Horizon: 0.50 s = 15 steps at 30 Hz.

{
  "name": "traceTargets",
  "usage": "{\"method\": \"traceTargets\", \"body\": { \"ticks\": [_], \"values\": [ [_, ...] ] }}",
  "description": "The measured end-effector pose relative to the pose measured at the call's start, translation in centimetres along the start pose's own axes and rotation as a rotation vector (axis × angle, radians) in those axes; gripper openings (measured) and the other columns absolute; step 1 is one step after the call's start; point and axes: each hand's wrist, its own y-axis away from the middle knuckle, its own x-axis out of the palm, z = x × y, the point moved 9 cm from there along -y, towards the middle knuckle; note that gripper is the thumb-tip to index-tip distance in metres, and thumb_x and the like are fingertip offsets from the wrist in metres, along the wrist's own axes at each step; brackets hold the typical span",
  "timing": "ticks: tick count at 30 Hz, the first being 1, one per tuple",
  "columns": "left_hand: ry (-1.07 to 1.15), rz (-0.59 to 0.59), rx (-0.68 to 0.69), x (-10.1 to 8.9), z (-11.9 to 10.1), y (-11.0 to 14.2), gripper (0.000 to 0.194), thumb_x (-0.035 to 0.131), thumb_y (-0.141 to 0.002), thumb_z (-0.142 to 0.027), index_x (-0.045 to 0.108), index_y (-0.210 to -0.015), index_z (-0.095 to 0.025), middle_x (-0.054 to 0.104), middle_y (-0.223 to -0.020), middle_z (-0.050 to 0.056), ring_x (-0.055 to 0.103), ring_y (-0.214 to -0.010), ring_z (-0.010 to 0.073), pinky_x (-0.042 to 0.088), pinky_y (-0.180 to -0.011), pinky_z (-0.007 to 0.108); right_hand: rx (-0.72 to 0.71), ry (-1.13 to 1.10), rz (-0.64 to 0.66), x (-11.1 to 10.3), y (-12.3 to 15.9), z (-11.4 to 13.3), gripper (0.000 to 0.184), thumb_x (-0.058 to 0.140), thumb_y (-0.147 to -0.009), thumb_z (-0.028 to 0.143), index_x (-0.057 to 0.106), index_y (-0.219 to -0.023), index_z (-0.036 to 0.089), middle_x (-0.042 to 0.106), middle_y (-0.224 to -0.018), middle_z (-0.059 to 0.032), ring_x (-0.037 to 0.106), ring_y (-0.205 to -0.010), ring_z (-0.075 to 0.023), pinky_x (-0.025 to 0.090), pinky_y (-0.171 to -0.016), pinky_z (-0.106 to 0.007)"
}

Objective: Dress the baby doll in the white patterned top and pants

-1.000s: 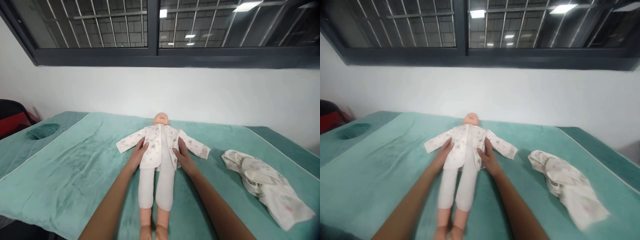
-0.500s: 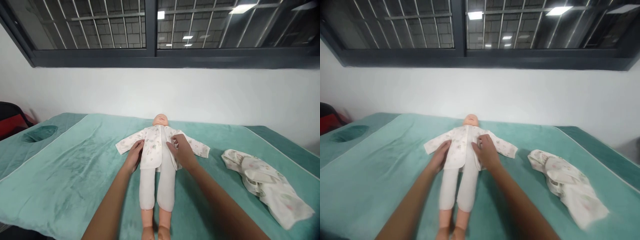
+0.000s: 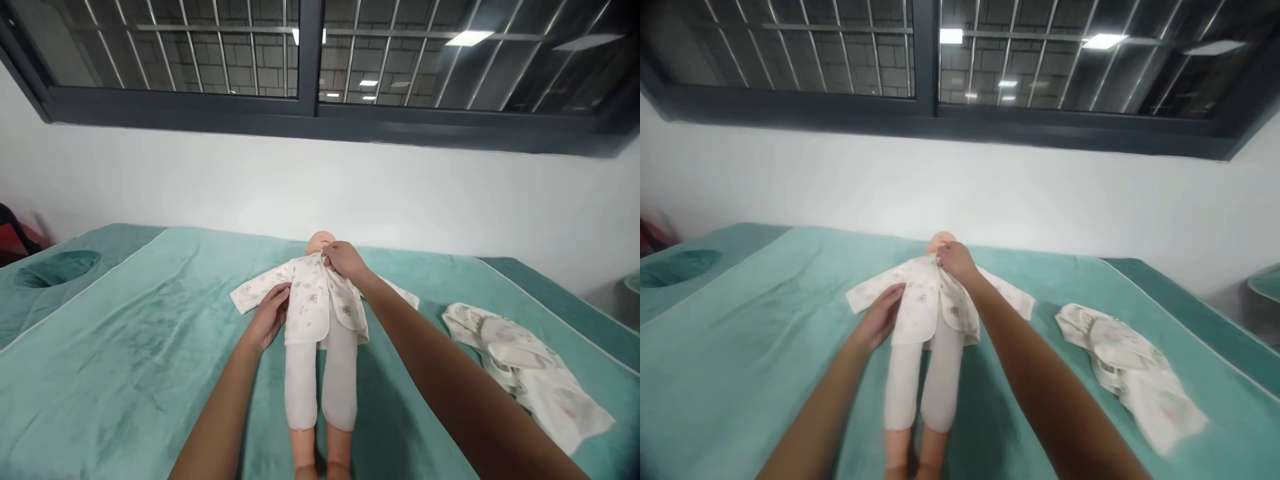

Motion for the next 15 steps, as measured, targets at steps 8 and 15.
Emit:
{"method": "traceTargets", "body": {
  "ticks": [8, 15],
  "values": [
    [0.003, 0.024, 0.010, 0.1, -0.1, 0.1, 0.034, 0.072, -0.079, -0.036, 0.068, -0.108, -0.019, 0.070, -0.108, 0.008, 0.066, -0.096, 0.0208, 0.052, -0.082, 0.032, 0.092, 0.062, -0.042, -1.9, 10.9, 0.2, 0.029, 0.049, -0.090, 0.046, 0.045, -0.073, 0.023, 0.055, -0.073, 0.0004, 0.049, -0.065, -0.0161, 0.035, -0.058, -0.028],
    [-0.032, 0.000, 0.013, 0.1, -0.2, 0.4, 0.032, 0.073, -0.078, -0.035, 0.068, -0.105, -0.020, 0.070, -0.110, 0.007, 0.065, -0.099, 0.0204, 0.050, -0.086, 0.031, 0.015, 0.329, 0.012, -1.0, 16.3, 2.1, 0.014, 0.048, -0.091, 0.029, 0.046, -0.078, 0.023, 0.057, -0.083, -0.0039, 0.055, -0.073, -0.0197, 0.029, -0.055, -0.029]
  ]
}}
